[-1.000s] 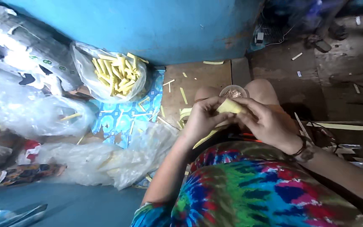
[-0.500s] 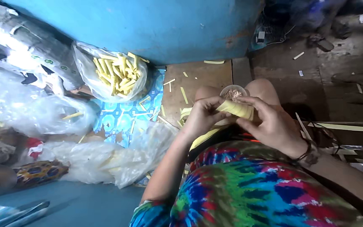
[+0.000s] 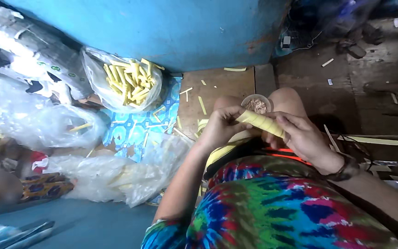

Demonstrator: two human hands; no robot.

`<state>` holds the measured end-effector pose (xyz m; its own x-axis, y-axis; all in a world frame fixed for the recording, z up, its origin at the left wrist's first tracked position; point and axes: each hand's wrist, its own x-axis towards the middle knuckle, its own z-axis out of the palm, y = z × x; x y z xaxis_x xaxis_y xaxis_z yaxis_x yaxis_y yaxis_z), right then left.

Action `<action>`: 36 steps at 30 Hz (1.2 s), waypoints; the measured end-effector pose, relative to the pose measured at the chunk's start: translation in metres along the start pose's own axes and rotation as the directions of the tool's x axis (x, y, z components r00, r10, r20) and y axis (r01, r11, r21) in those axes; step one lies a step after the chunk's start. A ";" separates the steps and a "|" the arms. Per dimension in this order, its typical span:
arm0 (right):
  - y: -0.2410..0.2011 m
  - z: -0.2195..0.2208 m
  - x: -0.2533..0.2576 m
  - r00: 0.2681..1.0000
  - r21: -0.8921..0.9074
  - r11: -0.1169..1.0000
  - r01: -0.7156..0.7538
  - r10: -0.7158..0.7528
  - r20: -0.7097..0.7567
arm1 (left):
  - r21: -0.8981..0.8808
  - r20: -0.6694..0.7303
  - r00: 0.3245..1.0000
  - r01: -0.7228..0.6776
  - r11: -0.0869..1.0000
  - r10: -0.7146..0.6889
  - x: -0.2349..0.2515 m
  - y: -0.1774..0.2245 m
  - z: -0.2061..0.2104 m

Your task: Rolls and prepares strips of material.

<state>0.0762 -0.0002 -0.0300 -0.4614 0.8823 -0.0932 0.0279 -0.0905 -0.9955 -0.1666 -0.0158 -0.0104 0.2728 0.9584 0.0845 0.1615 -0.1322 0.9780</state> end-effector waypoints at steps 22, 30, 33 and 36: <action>0.003 -0.073 0.000 0.915 0.192 0.937 -0.293 0.216 0.341 | -0.010 -0.646 0.745 0.208 0.978 -0.166 -0.081 -0.060 -0.083; 0.006 -0.028 0.007 0.993 -0.714 0.690 0.118 -0.080 0.087 | 0.507 -0.656 0.732 0.608 0.611 -0.184 -0.109 -0.017 -0.089; 0.005 0.013 0.014 0.936 -0.750 0.564 0.344 -0.270 0.226 | 0.473 -0.372 0.928 0.219 0.853 -0.032 -0.052 0.007 -0.011; -0.016 0.019 0.010 0.941 -0.617 0.713 0.334 -0.212 0.265 | 0.384 -0.246 0.962 -0.015 0.923 0.118 -0.026 0.002 0.018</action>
<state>0.0541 0.0007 -0.0149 -0.6750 0.7267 0.1278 0.4126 0.5153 -0.7512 -0.1560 -0.0453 -0.0140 0.0480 0.9686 0.2438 0.5094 -0.2337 0.8282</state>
